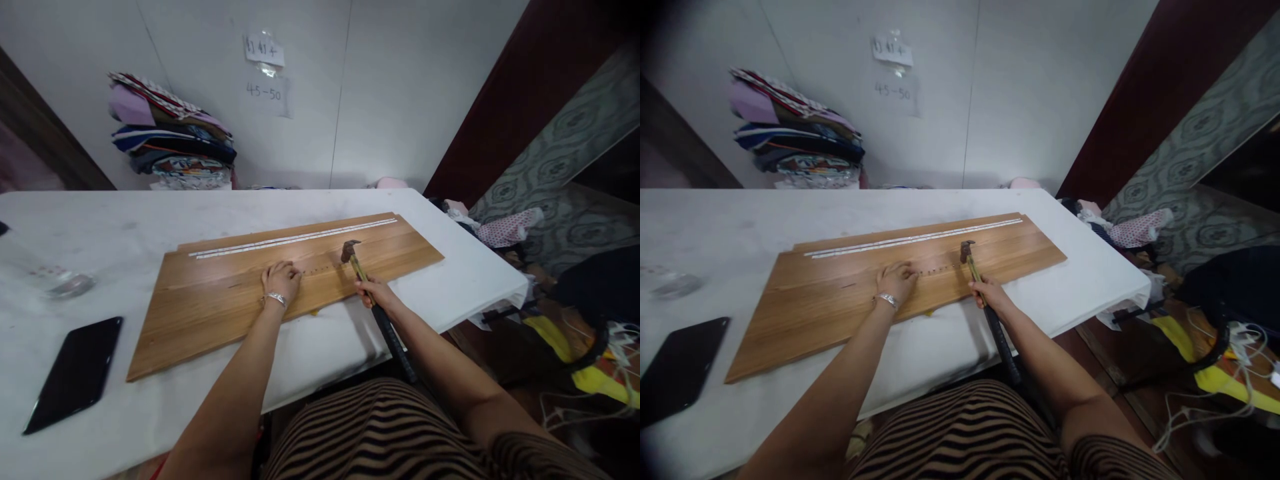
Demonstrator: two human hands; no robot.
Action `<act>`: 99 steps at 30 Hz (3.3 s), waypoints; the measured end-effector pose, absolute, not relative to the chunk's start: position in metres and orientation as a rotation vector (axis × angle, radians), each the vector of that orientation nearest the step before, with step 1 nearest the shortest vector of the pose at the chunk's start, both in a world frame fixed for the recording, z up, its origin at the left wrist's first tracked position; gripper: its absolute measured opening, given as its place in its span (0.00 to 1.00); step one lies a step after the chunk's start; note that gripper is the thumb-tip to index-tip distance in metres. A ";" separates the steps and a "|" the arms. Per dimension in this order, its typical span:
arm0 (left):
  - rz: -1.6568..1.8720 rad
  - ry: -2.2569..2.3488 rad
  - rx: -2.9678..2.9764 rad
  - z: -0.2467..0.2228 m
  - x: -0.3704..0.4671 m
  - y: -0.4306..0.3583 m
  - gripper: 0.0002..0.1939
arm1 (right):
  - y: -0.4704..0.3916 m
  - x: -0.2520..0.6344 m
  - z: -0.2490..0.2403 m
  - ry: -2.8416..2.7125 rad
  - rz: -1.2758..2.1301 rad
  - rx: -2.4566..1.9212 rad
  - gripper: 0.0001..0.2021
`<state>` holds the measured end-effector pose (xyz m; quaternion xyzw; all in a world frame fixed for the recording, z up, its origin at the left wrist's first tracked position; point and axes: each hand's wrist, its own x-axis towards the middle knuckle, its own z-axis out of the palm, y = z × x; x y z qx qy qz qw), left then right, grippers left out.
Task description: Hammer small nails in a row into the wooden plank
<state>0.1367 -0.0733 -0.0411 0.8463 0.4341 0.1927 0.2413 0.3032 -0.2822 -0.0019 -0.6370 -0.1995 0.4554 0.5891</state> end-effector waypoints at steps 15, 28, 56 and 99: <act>0.515 1.197 2.326 -0.040 0.136 -0.073 0.09 | -0.281 0.304 -0.005 -0.455 1.072 -1.474 0.20; 0.541 1.192 2.312 -0.043 0.136 -0.072 0.09 | -0.282 0.304 -0.007 -0.457 1.063 -1.453 0.20; 0.546 1.192 2.313 -0.043 0.135 -0.070 0.08 | -0.284 0.306 -0.008 -0.486 1.078 -1.444 0.19; 0.551 1.193 2.322 -0.049 0.135 -0.065 0.07 | -0.275 0.316 -0.011 -0.527 1.080 -1.427 0.20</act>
